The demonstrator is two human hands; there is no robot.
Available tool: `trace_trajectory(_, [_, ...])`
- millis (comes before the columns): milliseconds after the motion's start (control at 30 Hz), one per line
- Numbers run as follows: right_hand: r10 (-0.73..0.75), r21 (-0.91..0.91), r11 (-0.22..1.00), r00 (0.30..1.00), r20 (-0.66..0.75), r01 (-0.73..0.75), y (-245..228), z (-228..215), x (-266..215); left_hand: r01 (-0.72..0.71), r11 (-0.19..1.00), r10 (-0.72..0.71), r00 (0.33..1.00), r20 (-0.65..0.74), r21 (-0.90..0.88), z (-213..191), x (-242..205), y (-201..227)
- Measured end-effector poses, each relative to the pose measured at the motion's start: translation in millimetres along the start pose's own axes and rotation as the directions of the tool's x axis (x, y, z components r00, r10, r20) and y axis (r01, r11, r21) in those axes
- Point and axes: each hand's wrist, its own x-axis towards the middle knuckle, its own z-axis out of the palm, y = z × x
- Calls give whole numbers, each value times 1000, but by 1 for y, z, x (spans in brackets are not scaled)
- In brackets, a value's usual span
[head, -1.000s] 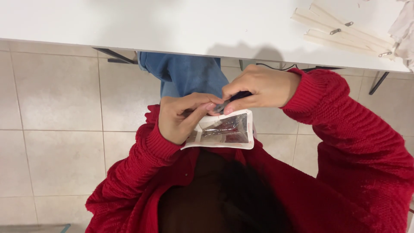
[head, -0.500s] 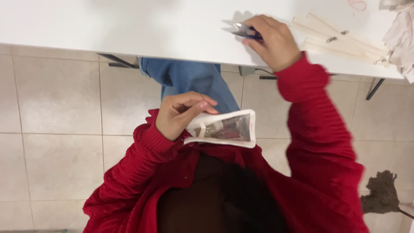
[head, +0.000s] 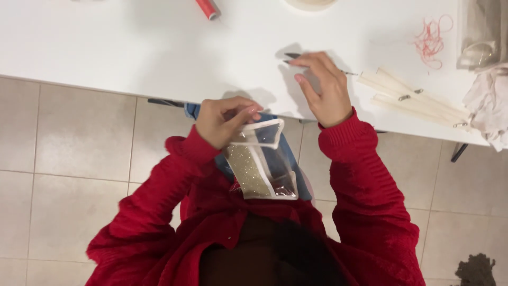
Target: Hand-sewing a decorative trim onto a plastic and glitter-leather pouch using a needle and thread.
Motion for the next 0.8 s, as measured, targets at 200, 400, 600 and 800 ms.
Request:
trace_trajectory(200, [26, 102, 993, 964, 266, -55, 5, -1, 11, -199, 947, 231, 967, -104, 250, -4, 36, -18])
trace_trajectory(400, [39, 120, 990, 965, 261, -72, 15, 15, 45, -125, 666, 438, 863, -250, 735, -47, 75, -40])
trace_trajectory(600, [-146, -37, 988, 979, 140, 152, 2, 50, 133, -102, 643, 382, 902, -202, 759, -54, 84, -28])
trace_trajectory(800, [35, -155, 988, 960, 279, 9, 30, 162, 197, -81, 789, 212, 966, -145, 609, -78, 80, -20])
